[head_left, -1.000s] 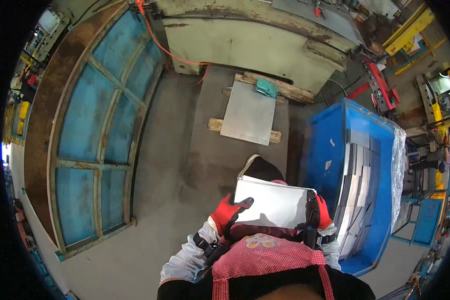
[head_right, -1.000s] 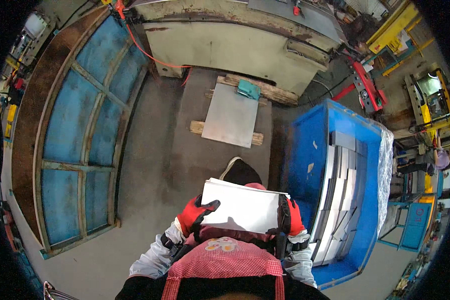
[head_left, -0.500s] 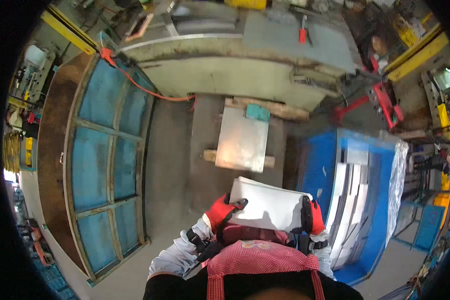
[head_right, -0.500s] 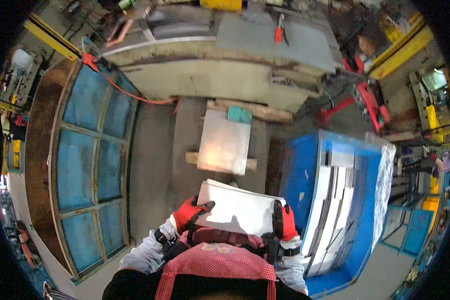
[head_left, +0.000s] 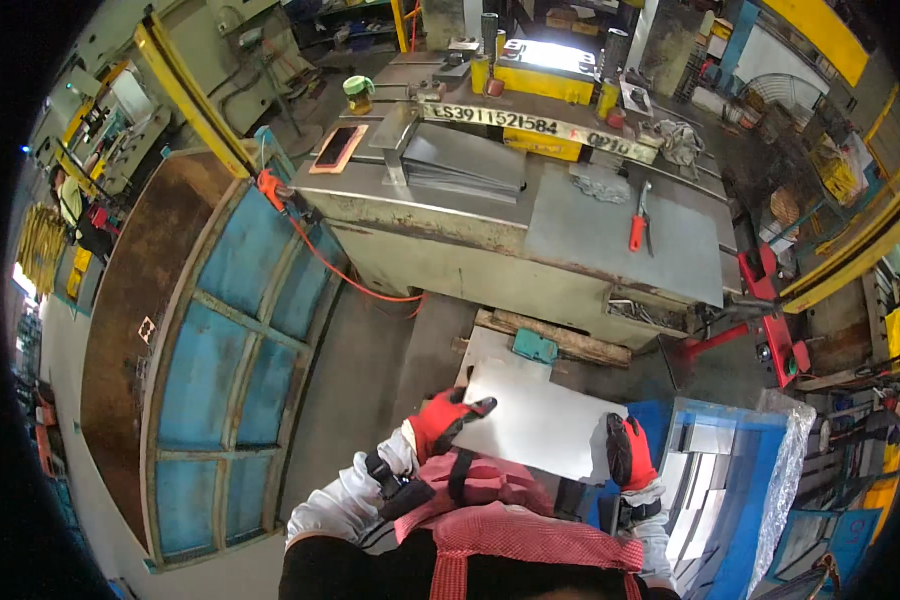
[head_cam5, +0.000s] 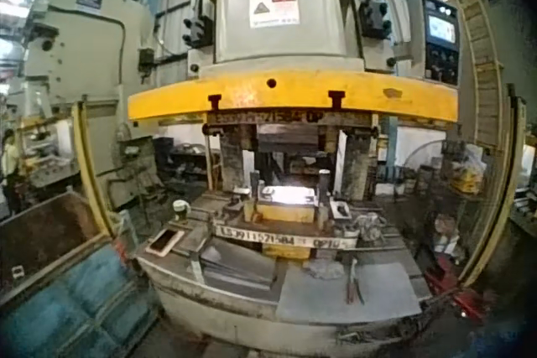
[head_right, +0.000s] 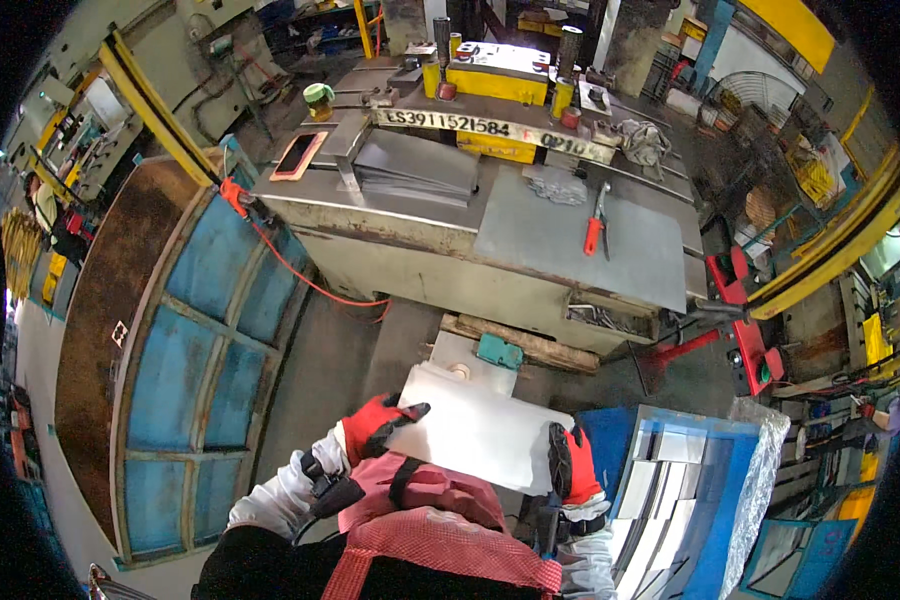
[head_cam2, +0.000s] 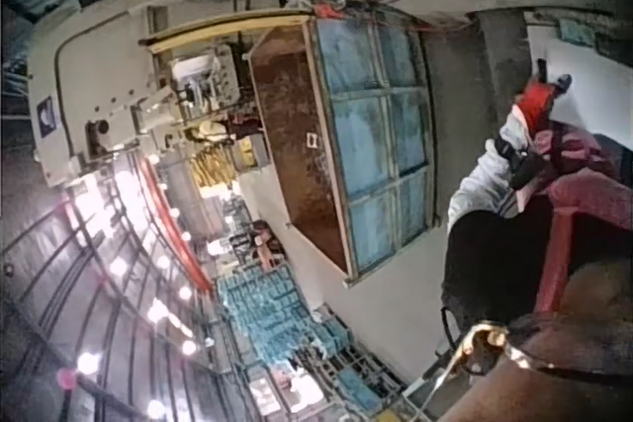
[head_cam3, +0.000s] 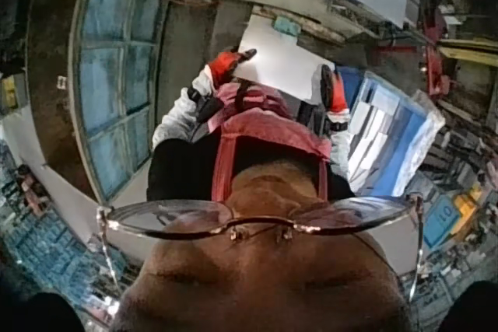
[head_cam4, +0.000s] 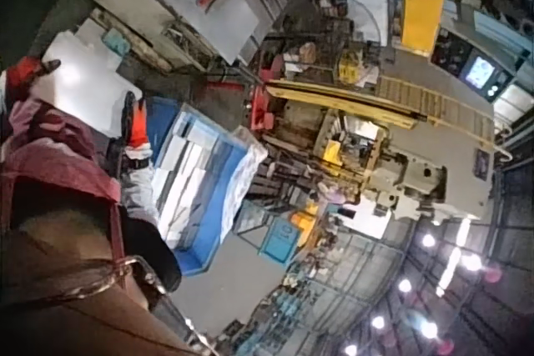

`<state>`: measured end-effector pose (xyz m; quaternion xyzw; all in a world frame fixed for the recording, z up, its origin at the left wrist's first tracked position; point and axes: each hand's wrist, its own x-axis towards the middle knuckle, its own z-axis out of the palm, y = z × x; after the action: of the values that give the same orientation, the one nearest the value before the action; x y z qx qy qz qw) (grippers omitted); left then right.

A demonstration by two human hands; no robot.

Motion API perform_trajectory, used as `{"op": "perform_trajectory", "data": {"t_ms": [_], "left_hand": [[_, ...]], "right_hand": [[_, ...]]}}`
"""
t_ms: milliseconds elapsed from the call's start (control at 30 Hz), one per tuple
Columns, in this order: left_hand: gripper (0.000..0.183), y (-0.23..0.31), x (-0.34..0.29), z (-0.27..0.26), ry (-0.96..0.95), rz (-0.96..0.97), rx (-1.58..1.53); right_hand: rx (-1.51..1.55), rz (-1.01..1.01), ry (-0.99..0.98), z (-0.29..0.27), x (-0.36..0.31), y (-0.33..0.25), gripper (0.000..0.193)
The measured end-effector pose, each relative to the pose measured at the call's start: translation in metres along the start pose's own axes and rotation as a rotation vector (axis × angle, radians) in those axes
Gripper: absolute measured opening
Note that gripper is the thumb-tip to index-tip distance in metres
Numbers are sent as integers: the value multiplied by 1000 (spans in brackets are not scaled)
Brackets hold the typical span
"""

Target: The person is picking up metal sheets from a large bin and placing them onto a press machine, as well as sorting smaller metal components into a yellow container.

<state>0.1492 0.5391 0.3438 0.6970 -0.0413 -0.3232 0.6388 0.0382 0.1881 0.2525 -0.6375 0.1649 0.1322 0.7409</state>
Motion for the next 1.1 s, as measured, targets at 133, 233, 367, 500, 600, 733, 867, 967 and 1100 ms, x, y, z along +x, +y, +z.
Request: {"op": "perform_trajectory", "data": {"t_ms": [133,233,367,500,600,733,867,967,1100], "left_hand": [[41,-18,79,-75,39,526,639],[40,73,127,-94,75,-51,-206],[36,98,197,-150,135,60,-297],[33,124,260,-201,187,163,-331],[32,159,279,-222,246,83,-332],[49,176,289,-263,277,253,94],[56,221,310,-285,790,-99,810],[55,266,308,-316,1047,181,785],[54,171,329,-368,976,181,1363]], "right_hand": [[12,-142,91,40,80,-59,27],[482,19,11,34,149,-92,26],[284,133,243,85,239,-178,18],[133,-13,200,108,310,-225,14],[68,-55,224,124,356,-247,15],[61,-65,129,140,401,-274,21],[218,-157,85,152,469,-271,34],[-875,-626,405,169,507,-237,71],[-829,-554,282,224,503,-227,73]]}}
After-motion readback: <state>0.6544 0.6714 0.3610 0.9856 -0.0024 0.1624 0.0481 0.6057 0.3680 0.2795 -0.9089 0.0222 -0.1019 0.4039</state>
